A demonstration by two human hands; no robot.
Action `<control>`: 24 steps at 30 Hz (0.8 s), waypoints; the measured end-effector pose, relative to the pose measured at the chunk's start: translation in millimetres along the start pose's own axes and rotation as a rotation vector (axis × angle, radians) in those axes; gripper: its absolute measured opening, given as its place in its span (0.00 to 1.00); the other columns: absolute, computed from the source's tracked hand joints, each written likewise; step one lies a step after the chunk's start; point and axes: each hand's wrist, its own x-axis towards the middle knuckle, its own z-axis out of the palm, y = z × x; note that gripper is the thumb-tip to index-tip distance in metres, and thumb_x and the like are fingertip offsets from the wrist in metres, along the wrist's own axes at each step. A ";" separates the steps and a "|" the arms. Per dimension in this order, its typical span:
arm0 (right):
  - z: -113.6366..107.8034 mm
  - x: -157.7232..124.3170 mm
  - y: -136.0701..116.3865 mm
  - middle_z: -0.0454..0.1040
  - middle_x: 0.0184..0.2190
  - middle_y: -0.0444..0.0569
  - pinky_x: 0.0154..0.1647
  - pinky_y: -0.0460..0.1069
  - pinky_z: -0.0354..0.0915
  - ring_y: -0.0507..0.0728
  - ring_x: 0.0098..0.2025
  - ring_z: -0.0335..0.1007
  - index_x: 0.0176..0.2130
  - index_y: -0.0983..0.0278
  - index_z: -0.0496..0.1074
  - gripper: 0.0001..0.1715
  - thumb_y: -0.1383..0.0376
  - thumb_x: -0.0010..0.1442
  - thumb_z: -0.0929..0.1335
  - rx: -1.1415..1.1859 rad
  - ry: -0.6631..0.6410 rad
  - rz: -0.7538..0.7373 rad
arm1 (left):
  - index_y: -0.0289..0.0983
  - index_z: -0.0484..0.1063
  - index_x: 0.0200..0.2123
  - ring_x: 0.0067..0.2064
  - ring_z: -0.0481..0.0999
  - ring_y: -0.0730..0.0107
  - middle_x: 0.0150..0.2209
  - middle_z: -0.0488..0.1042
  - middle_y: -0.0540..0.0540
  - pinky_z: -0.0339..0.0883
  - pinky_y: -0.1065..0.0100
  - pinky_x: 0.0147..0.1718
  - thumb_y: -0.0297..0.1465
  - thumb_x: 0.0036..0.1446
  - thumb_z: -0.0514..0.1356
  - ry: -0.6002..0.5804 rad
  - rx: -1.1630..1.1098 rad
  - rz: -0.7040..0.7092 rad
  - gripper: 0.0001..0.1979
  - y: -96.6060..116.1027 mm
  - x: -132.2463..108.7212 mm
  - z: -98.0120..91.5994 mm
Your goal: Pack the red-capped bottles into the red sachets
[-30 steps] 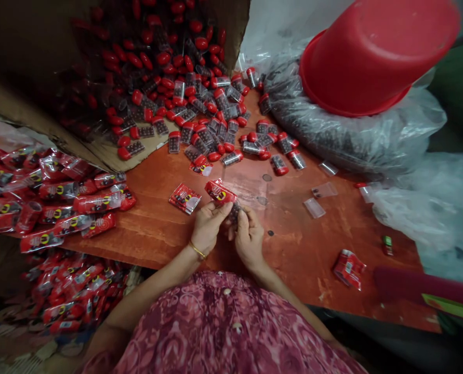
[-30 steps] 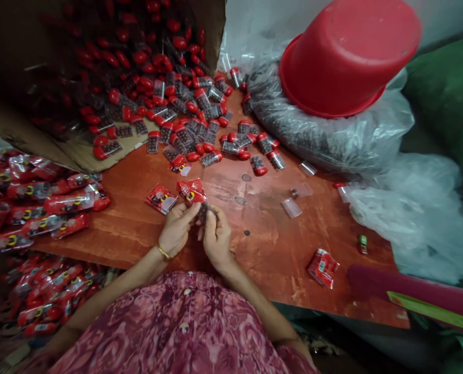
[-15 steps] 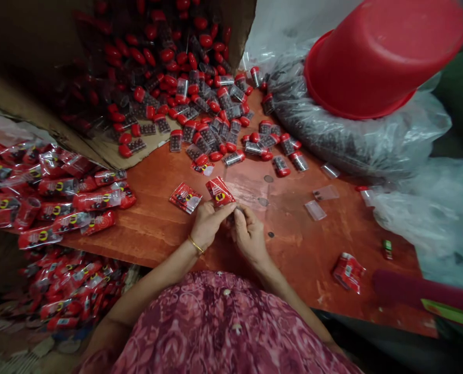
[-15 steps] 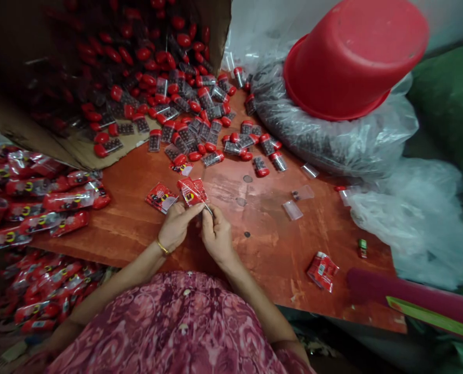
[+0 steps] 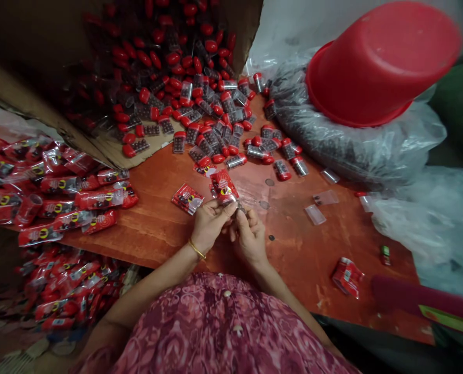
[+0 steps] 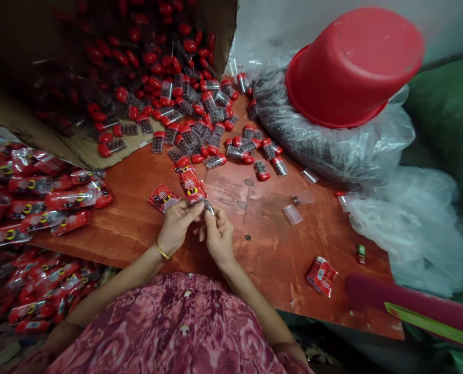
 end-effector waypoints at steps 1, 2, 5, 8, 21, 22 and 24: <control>0.7 -0.5 -2.0 0.66 0.17 0.35 0.13 0.41 0.56 0.44 0.11 0.54 0.34 0.62 0.62 0.17 0.51 0.57 0.64 -0.014 -0.003 0.002 | 0.34 0.67 0.22 0.15 0.62 0.81 0.17 0.65 0.54 0.56 0.76 0.12 0.43 0.46 0.63 -0.005 -0.008 0.015 0.17 1.4 0.4 -1.4; 1.4 -0.9 -4.3 0.67 0.18 0.36 0.13 0.42 0.56 0.44 0.11 0.55 0.34 0.62 0.62 0.17 0.51 0.56 0.64 -0.034 -0.004 0.000 | 0.34 0.66 0.21 0.16 0.62 0.80 0.16 0.64 0.54 0.56 0.76 0.13 0.44 0.47 0.62 -0.007 -0.018 0.030 0.18 2.6 1.1 -3.0; 4.3 -0.9 -11.0 0.67 0.17 0.36 0.11 0.41 0.55 0.44 0.11 0.56 0.34 0.63 0.62 0.18 0.50 0.55 0.66 -0.089 0.020 -0.024 | 0.34 0.66 0.19 0.16 0.61 0.80 0.15 0.63 0.54 0.55 0.75 0.13 0.45 0.48 0.61 0.018 -0.005 0.063 0.20 2.5 3.3 -6.5; 6.9 1.1 -15.2 0.66 0.16 0.35 0.11 0.41 0.54 0.44 0.11 0.56 0.34 0.63 0.62 0.18 0.50 0.54 0.66 -0.125 0.079 -0.073 | 0.34 0.68 0.19 0.18 0.64 0.79 0.16 0.67 0.53 0.59 0.75 0.17 0.45 0.47 0.62 0.099 0.076 0.082 0.19 -3.5 1.6 -6.4; 7.8 -0.1 -13.0 0.70 0.20 0.37 0.13 0.41 0.58 0.44 0.12 0.58 0.36 0.62 0.62 0.17 0.52 0.55 0.65 -0.112 0.031 -0.065 | 0.34 0.68 0.22 0.17 0.62 0.80 0.16 0.65 0.54 0.57 0.76 0.16 0.45 0.42 0.65 0.043 -0.051 0.034 0.19 6.8 3.7 -7.4; 8.4 -1.3 -12.3 0.69 0.19 0.37 0.12 0.41 0.57 0.45 0.12 0.58 0.36 0.62 0.62 0.17 0.52 0.56 0.65 -0.131 0.049 -0.085 | 0.33 0.68 0.22 0.17 0.63 0.80 0.16 0.66 0.53 0.57 0.76 0.16 0.45 0.42 0.65 0.052 -0.043 0.024 0.19 4.9 4.0 -6.9; 9.7 -2.9 -9.9 0.68 0.19 0.37 0.12 0.41 0.58 0.45 0.12 0.58 0.36 0.62 0.62 0.17 0.52 0.56 0.65 -0.150 0.090 -0.112 | 0.33 0.69 0.22 0.16 0.63 0.81 0.16 0.66 0.54 0.57 0.76 0.16 0.45 0.43 0.64 0.072 -0.038 0.014 0.19 -0.7 3.4 -5.4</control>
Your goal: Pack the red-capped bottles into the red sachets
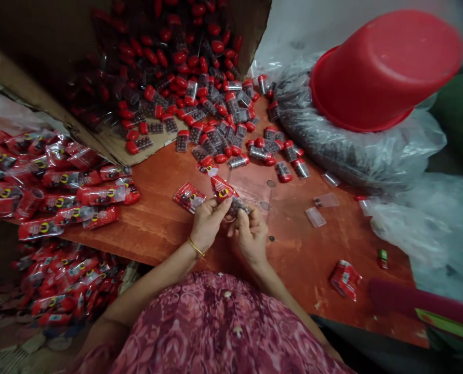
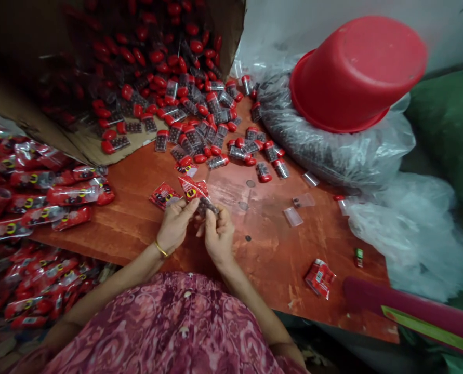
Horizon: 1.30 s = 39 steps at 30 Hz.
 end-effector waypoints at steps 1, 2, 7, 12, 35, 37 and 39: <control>0.6 -0.5 1.8 0.68 0.19 0.37 0.13 0.42 0.58 0.45 0.12 0.58 0.36 0.62 0.62 0.16 0.52 0.56 0.65 -0.001 0.016 -0.004 | 0.33 0.69 0.23 0.16 0.62 0.81 0.17 0.66 0.54 0.57 0.76 0.15 0.45 0.44 0.64 0.011 0.003 -0.001 0.19 -2.9 -0.8 0.6; 0.9 -0.5 4.0 0.68 0.19 0.37 0.13 0.42 0.59 0.45 0.12 0.59 0.36 0.61 0.62 0.16 0.52 0.56 0.65 0.004 0.022 0.000 | 0.34 0.69 0.24 0.16 0.62 0.81 0.17 0.66 0.54 0.56 0.76 0.15 0.45 0.44 0.63 0.020 0.006 -0.001 0.19 -5.4 -1.7 1.0; -3.4 4.3 14.2 0.69 0.21 0.37 0.15 0.41 0.60 0.45 0.14 0.61 0.37 0.62 0.62 0.15 0.54 0.57 0.64 0.132 -0.034 0.085 | 0.34 0.68 0.24 0.14 0.61 0.82 0.16 0.65 0.55 0.53 0.77 0.13 0.45 0.44 0.63 -0.049 0.015 -0.018 0.19 -5.1 -2.6 0.2; -16.6 5.3 10.7 0.71 0.20 0.37 0.16 0.42 0.61 0.46 0.13 0.62 0.37 0.62 0.63 0.15 0.55 0.55 0.66 0.143 -0.080 0.123 | 0.33 0.70 0.22 0.20 0.67 0.80 0.18 0.69 0.53 0.62 0.76 0.21 0.45 0.43 0.64 0.063 0.014 0.060 0.18 8.9 9.2 -6.1; -58.1 -6.5 -0.6 0.72 0.25 0.42 0.28 0.50 0.71 0.51 0.25 0.68 0.41 0.58 0.72 0.13 0.60 0.53 0.69 0.136 -0.102 -0.046 | 0.34 0.69 0.23 0.21 0.73 0.75 0.20 0.75 0.50 0.67 0.74 0.24 0.38 0.39 0.69 0.190 -0.148 -0.270 0.15 43.4 18.5 -10.7; -59.8 -6.4 2.0 0.73 0.30 0.45 0.30 0.52 0.72 0.51 0.27 0.69 0.41 0.58 0.73 0.12 0.61 0.53 0.69 0.064 -0.099 -0.086 | 0.34 0.70 0.23 0.22 0.74 0.75 0.20 0.75 0.50 0.67 0.74 0.24 0.38 0.40 0.69 0.180 -0.138 -0.285 0.14 42.6 17.5 -10.1; -61.0 -5.3 1.9 0.73 0.38 0.49 0.35 0.54 0.72 0.54 0.35 0.71 0.40 0.58 0.73 0.12 0.63 0.54 0.69 -0.053 -0.096 -0.176 | 0.34 0.70 0.24 0.22 0.74 0.74 0.21 0.75 0.49 0.68 0.74 0.24 0.38 0.41 0.68 0.169 -0.123 -0.300 0.14 42.5 16.3 -9.3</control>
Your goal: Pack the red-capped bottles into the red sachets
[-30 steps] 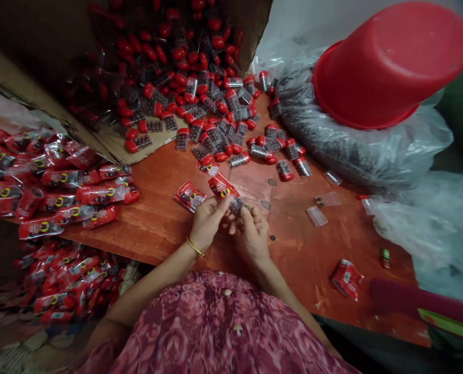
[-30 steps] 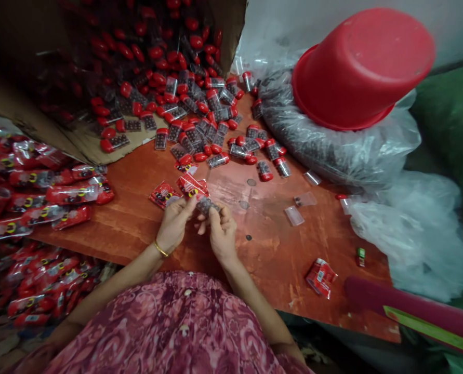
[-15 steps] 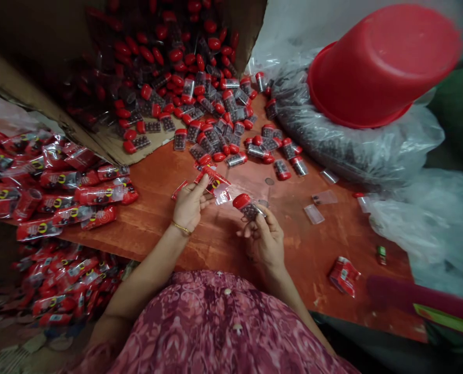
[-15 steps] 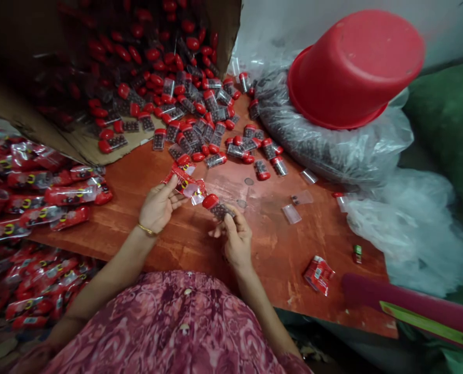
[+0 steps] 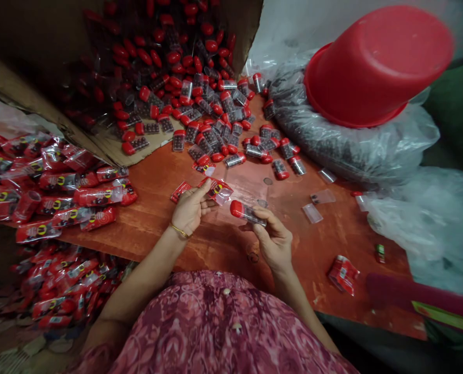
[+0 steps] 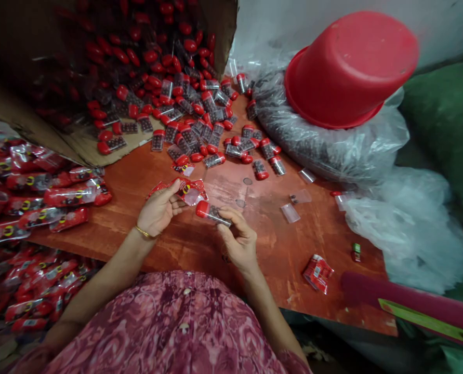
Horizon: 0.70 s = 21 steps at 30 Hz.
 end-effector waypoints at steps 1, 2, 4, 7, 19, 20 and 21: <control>-0.8 1.2 -0.9 0.72 0.41 0.50 0.38 0.55 0.71 0.56 0.40 0.71 0.41 0.58 0.73 0.11 0.65 0.54 0.69 -0.071 -0.010 -0.064 | 0.34 0.71 0.24 0.21 0.74 0.74 0.21 0.75 0.49 0.68 0.74 0.24 0.38 0.41 0.68 -0.002 0.009 -0.005 0.14 0.0 -0.8 0.4; -1.8 2.8 -2.4 0.72 0.43 0.50 0.42 0.56 0.70 0.57 0.44 0.70 0.41 0.58 0.74 0.12 0.66 0.54 0.68 -0.142 -0.025 -0.139 | 0.34 0.71 0.25 0.21 0.74 0.74 0.21 0.76 0.49 0.68 0.74 0.23 0.38 0.41 0.68 -0.004 0.020 -0.010 0.14 0.1 -1.7 0.9; -4.1 7.0 -6.2 0.72 0.44 0.51 0.46 0.56 0.67 0.58 0.47 0.68 0.41 0.58 0.73 0.14 0.69 0.54 0.68 -0.275 -0.059 -0.296 | 0.34 0.71 0.26 0.21 0.74 0.75 0.22 0.76 0.49 0.68 0.74 0.23 0.37 0.41 0.68 -0.010 0.042 -0.019 0.14 0.5 -3.5 1.9; -7.9 13.6 -11.4 0.73 0.43 0.51 0.45 0.55 0.67 0.57 0.46 0.69 0.42 0.59 0.73 0.16 0.72 0.53 0.68 -0.427 -0.109 -0.469 | 0.33 0.70 0.24 0.20 0.74 0.75 0.21 0.76 0.50 0.68 0.75 0.22 0.36 0.42 0.68 -0.014 0.065 -0.036 0.13 1.3 -5.2 2.7; -7.2 15.5 -10.5 0.72 0.43 0.53 0.45 0.55 0.68 0.57 0.46 0.70 0.43 0.59 0.72 0.16 0.72 0.54 0.67 -0.506 -0.187 -0.519 | 0.33 0.70 0.23 0.20 0.73 0.74 0.21 0.75 0.49 0.68 0.74 0.21 0.36 0.43 0.67 -0.053 0.096 -0.010 0.13 -3.7 -5.4 1.4; -7.6 15.0 -10.5 0.72 0.43 0.53 0.45 0.55 0.68 0.57 0.46 0.70 0.44 0.60 0.72 0.16 0.72 0.54 0.67 -0.492 -0.190 -0.510 | 0.33 0.70 0.24 0.20 0.73 0.74 0.21 0.76 0.49 0.68 0.74 0.21 0.36 0.43 0.67 -0.043 0.097 -0.011 0.13 -3.3 -5.0 0.8; -8.2 14.5 -10.5 0.73 0.43 0.53 0.45 0.55 0.68 0.57 0.45 0.70 0.44 0.60 0.72 0.17 0.72 0.54 0.67 -0.480 -0.187 -0.502 | 0.33 0.71 0.24 0.20 0.74 0.74 0.21 0.76 0.49 0.68 0.74 0.21 0.36 0.42 0.68 -0.033 0.095 -0.012 0.13 -2.4 -4.3 0.0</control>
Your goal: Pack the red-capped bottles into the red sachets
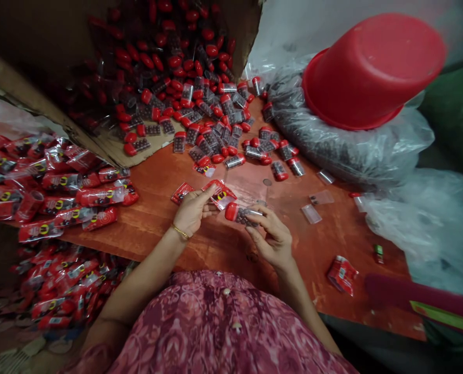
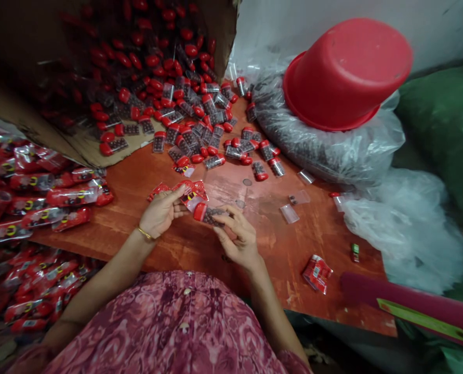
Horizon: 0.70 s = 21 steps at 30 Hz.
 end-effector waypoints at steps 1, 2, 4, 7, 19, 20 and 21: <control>-0.5 -0.6 -0.2 0.73 0.43 0.53 0.45 0.55 0.68 0.57 0.45 0.71 0.44 0.60 0.72 0.17 0.72 0.54 0.67 0.008 0.005 0.006 | 0.33 0.71 0.25 0.20 0.74 0.74 0.21 0.76 0.49 0.68 0.75 0.21 0.36 0.42 0.68 0.008 -0.002 0.000 0.12 1.0 0.7 -1.1; -1.0 -1.1 -0.4 0.73 0.43 0.53 0.45 0.55 0.68 0.57 0.45 0.71 0.43 0.60 0.72 0.16 0.72 0.54 0.67 0.010 0.010 0.011 | 0.34 0.71 0.26 0.21 0.74 0.74 0.22 0.76 0.49 0.68 0.75 0.21 0.36 0.42 0.68 0.011 -0.004 0.001 0.13 2.0 1.4 -2.1; -1.4 -1.6 -0.9 0.73 0.42 0.53 0.45 0.55 0.68 0.57 0.45 0.71 0.43 0.60 0.72 0.16 0.72 0.54 0.67 0.003 0.019 0.014 | 0.34 0.72 0.26 0.21 0.75 0.74 0.22 0.76 0.49 0.68 0.75 0.22 0.36 0.42 0.68 0.004 -0.004 0.006 0.13 3.6 2.4 -3.7; -1.2 -1.0 -1.4 0.73 0.42 0.52 0.45 0.54 0.68 0.57 0.46 0.70 0.43 0.59 0.72 0.16 0.72 0.54 0.67 -0.005 0.027 0.008 | 0.34 0.71 0.24 0.20 0.74 0.74 0.21 0.76 0.49 0.68 0.75 0.21 0.37 0.42 0.67 -0.006 0.004 0.009 0.13 3.7 2.9 -4.1; -1.7 1.2 -2.4 0.70 0.45 0.53 0.42 0.52 0.68 0.56 0.45 0.70 0.44 0.59 0.71 0.20 0.76 0.53 0.67 -0.030 -0.019 -0.072 | 0.34 0.72 0.26 0.22 0.73 0.76 0.23 0.77 0.48 0.66 0.76 0.22 0.43 0.33 0.70 -0.017 0.077 0.022 0.21 1.2 4.1 -3.7; -1.0 1.2 -2.2 0.70 0.45 0.53 0.41 0.51 0.68 0.56 0.45 0.70 0.44 0.59 0.71 0.19 0.76 0.54 0.67 -0.036 -0.024 -0.076 | 0.34 0.72 0.26 0.22 0.73 0.76 0.23 0.77 0.48 0.66 0.76 0.22 0.44 0.31 0.70 -0.017 0.083 0.030 0.22 0.9 3.6 -3.2; -0.2 1.1 -1.9 0.70 0.45 0.54 0.41 0.51 0.68 0.56 0.45 0.70 0.44 0.59 0.71 0.19 0.75 0.54 0.67 -0.044 -0.027 -0.079 | 0.33 0.73 0.25 0.22 0.73 0.76 0.23 0.77 0.48 0.65 0.76 0.22 0.44 0.30 0.70 -0.016 0.089 0.043 0.22 0.3 3.0 -2.6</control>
